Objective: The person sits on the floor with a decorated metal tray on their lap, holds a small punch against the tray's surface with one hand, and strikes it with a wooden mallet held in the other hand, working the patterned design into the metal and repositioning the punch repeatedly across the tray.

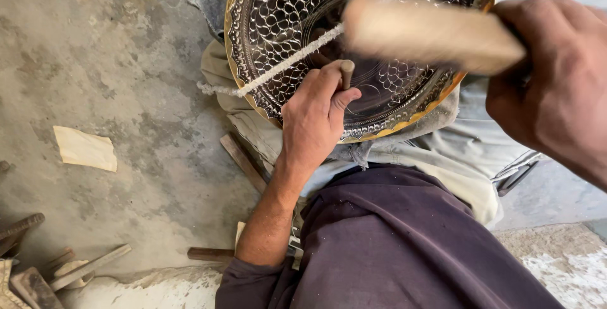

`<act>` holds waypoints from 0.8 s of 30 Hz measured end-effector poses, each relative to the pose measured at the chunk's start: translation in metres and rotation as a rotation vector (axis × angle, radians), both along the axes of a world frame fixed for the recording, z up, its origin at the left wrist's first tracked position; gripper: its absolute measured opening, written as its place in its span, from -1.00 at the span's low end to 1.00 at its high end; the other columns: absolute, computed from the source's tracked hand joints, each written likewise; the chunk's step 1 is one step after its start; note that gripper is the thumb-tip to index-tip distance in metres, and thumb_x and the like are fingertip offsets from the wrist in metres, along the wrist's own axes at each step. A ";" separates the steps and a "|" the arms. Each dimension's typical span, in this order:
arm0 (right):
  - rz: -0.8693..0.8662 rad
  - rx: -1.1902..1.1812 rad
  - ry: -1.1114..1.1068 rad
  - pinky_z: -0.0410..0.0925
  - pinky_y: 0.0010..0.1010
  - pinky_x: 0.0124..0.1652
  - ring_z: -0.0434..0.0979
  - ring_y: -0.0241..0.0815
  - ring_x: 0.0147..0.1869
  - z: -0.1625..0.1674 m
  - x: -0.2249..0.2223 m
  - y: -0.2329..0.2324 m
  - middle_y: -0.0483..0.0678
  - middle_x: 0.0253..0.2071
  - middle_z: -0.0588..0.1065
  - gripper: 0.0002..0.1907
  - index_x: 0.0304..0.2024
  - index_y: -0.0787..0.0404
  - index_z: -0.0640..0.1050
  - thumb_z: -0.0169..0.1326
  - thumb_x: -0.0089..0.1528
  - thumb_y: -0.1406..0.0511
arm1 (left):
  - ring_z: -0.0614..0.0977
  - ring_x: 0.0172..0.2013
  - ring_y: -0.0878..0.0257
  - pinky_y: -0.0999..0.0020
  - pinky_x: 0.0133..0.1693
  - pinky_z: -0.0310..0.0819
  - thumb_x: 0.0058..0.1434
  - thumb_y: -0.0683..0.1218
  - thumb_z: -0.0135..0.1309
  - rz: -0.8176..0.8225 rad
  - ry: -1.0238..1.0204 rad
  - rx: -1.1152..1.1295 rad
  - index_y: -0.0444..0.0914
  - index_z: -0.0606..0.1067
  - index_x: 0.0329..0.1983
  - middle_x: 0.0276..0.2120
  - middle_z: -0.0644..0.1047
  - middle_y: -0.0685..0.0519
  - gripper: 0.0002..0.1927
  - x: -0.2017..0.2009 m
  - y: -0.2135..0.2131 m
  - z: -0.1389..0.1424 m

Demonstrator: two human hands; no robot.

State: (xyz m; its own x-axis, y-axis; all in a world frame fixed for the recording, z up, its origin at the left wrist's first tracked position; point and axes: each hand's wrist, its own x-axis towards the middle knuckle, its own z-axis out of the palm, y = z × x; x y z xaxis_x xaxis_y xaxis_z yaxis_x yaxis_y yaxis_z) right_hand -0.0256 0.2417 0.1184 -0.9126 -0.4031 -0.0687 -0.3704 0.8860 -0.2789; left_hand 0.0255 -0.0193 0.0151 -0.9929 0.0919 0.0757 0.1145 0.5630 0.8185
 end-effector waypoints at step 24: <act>0.011 -0.031 -0.050 0.48 -0.26 -0.18 0.60 0.03 -0.17 0.007 0.013 0.007 0.22 -0.16 0.53 -0.53 0.16 0.41 0.47 0.29 0.23 0.40 | 0.65 -0.25 0.33 0.49 -0.30 0.53 0.47 -0.22 0.14 0.430 -0.022 0.272 -0.39 0.34 -0.03 -0.03 0.49 -0.03 -0.79 0.049 -0.023 0.030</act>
